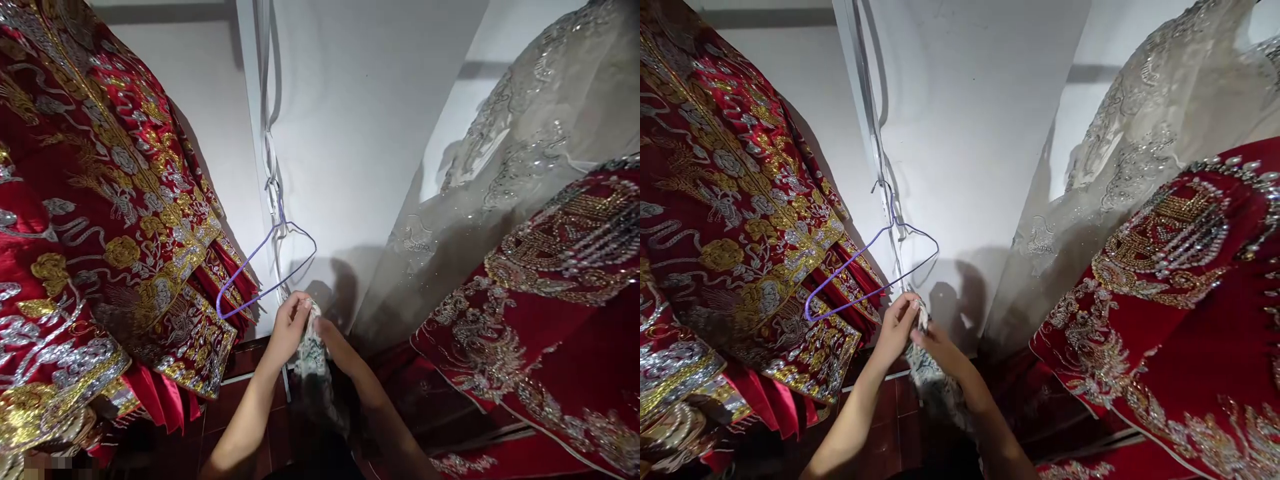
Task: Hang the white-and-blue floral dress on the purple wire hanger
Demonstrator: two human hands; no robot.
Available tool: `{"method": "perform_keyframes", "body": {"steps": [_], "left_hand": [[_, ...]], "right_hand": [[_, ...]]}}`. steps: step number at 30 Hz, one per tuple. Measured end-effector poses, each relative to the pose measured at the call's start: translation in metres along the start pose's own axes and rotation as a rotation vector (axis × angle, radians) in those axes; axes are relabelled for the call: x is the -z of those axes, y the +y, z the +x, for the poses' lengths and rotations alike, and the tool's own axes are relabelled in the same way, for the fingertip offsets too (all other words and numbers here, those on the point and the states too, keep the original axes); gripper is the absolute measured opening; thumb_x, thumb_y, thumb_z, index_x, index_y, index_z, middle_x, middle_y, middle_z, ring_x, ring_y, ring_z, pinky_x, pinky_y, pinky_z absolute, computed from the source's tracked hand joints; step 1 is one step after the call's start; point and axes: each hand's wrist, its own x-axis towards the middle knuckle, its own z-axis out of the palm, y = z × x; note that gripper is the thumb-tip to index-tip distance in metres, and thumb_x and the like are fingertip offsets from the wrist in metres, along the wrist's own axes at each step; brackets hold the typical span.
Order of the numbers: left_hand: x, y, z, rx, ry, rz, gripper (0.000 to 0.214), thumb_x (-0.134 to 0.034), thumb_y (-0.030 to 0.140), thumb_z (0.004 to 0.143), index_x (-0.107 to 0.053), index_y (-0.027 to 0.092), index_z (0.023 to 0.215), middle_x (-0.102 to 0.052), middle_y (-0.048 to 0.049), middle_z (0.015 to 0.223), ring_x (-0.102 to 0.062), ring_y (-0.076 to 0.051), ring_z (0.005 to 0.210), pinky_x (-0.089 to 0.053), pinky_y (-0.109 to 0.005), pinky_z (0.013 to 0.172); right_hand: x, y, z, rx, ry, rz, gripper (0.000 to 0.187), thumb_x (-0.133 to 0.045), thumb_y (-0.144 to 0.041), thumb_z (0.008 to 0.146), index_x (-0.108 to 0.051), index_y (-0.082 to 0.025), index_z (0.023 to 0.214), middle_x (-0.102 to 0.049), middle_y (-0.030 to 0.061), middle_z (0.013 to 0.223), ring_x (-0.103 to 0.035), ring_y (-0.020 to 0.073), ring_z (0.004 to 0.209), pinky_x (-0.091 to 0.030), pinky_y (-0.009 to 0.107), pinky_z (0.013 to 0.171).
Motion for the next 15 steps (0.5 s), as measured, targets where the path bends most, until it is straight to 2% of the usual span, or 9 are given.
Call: {"method": "perform_keyframes", "body": {"steps": [2,4,5,7,9,10,12,13,15], "left_hand": [[0.001,-0.005,-0.001,-0.015,0.069,-0.011,0.025,-0.052,0.043,0.097,-0.059,0.02,0.1,-0.059,-0.0027,0.088,-0.057,-0.017,0.085,-0.045,-0.026,0.08],[0.012,-0.012,-0.008,-0.022,0.096,-0.007,0.028,-0.054,0.041,0.096,-0.056,0.022,0.117,-0.062,-0.0059,0.106,-0.059,-0.02,0.101,-0.046,-0.029,0.09],[0.019,-0.016,-0.014,-0.007,0.07,0.0,0.034,-0.055,0.041,0.095,-0.054,0.023,0.124,-0.062,-0.0073,0.114,-0.059,-0.021,0.109,-0.046,-0.031,0.095],[0.034,-0.022,-0.031,0.054,-0.09,0.039,0.042,-0.06,0.041,0.092,-0.055,0.024,0.13,-0.065,-0.0088,0.118,-0.059,-0.025,0.116,-0.047,-0.035,0.099],[0.047,-0.024,-0.051,0.099,-0.253,0.12,0.038,-0.065,0.042,0.089,-0.064,0.024,0.122,-0.071,-0.0082,0.107,-0.064,-0.027,0.106,-0.051,-0.038,0.095],[0.052,-0.024,-0.06,0.097,-0.277,0.171,0.033,-0.066,0.041,0.087,-0.069,0.024,0.115,-0.073,-0.0077,0.101,-0.067,-0.028,0.1,-0.052,-0.038,0.092],[0.066,-0.02,-0.073,0.065,-0.2,0.285,0.026,-0.066,0.041,0.087,-0.072,0.024,0.106,-0.074,-0.0074,0.093,-0.069,-0.027,0.091,-0.053,-0.038,0.088],[0.075,-0.017,-0.077,0.057,-0.137,0.342,0.024,-0.064,0.041,0.088,-0.073,0.024,0.103,-0.074,-0.0075,0.091,-0.069,-0.027,0.088,-0.053,-0.036,0.085],[0.096,-0.01,-0.08,0.089,-0.076,0.454,0.022,-0.061,0.042,0.09,-0.073,0.023,0.094,-0.073,-0.0067,0.084,-0.068,-0.025,0.077,-0.052,-0.032,0.075]], "right_hand": [[-0.006,-0.015,0.004,0.006,-0.205,0.001,0.02,-0.061,-0.039,0.086,-0.064,-0.02,0.093,-0.067,0.0029,0.087,-0.06,0.0218,0.083,-0.049,0.034,0.081],[-0.003,-0.032,0.01,0.019,-0.268,-0.079,0.01,-0.061,-0.028,0.083,-0.064,-0.019,0.087,-0.065,0.0006,0.077,-0.058,0.0191,0.072,-0.048,0.031,0.07],[0.001,-0.041,0.014,0.04,-0.257,-0.127,0.008,-0.057,-0.024,0.082,-0.063,-0.019,0.082,-0.063,0.0,0.073,-0.056,0.0181,0.068,-0.046,0.029,0.065],[0.012,-0.061,0.026,0.138,-0.2,-0.199,0.013,-0.052,-0.017,0.078,-0.065,-0.019,0.077,-0.064,0.001,0.073,-0.057,0.0185,0.068,-0.045,0.029,0.065],[0.023,-0.078,0.044,0.269,-0.105,-0.225,0.025,-0.053,-0.013,0.073,-0.07,-0.02,0.089,-0.068,0.0017,0.079,-0.06,0.0198,0.075,-0.046,0.029,0.07],[0.026,-0.084,0.056,0.309,-0.056,-0.222,0.035,-0.054,-0.013,0.073,-0.07,-0.021,0.102,-0.068,0.0014,0.081,-0.06,0.0196,0.075,-0.046,0.029,0.071],[0.03,-0.086,0.081,0.317,0.009,-0.206,0.052,-0.055,-0.015,0.075,-0.062,-0.023,0.127,-0.069,0.0001,0.08,-0.059,0.0182,0.07,-0.046,0.029,0.068],[0.03,-0.083,0.094,0.298,0.018,-0.209,0.054,-0.055,-0.017,0.077,-0.06,-0.022,0.13,-0.069,0.0,0.079,-0.059,0.0179,0.069,-0.046,0.029,0.068],[0.03,-0.071,0.116,0.247,0.05,-0.266,0.04,-0.054,-0.021,0.078,-0.068,-0.019,0.115,-0.069,0.0018,0.079,-0.061,0.0191,0.073,-0.046,0.029,0.07]]}}
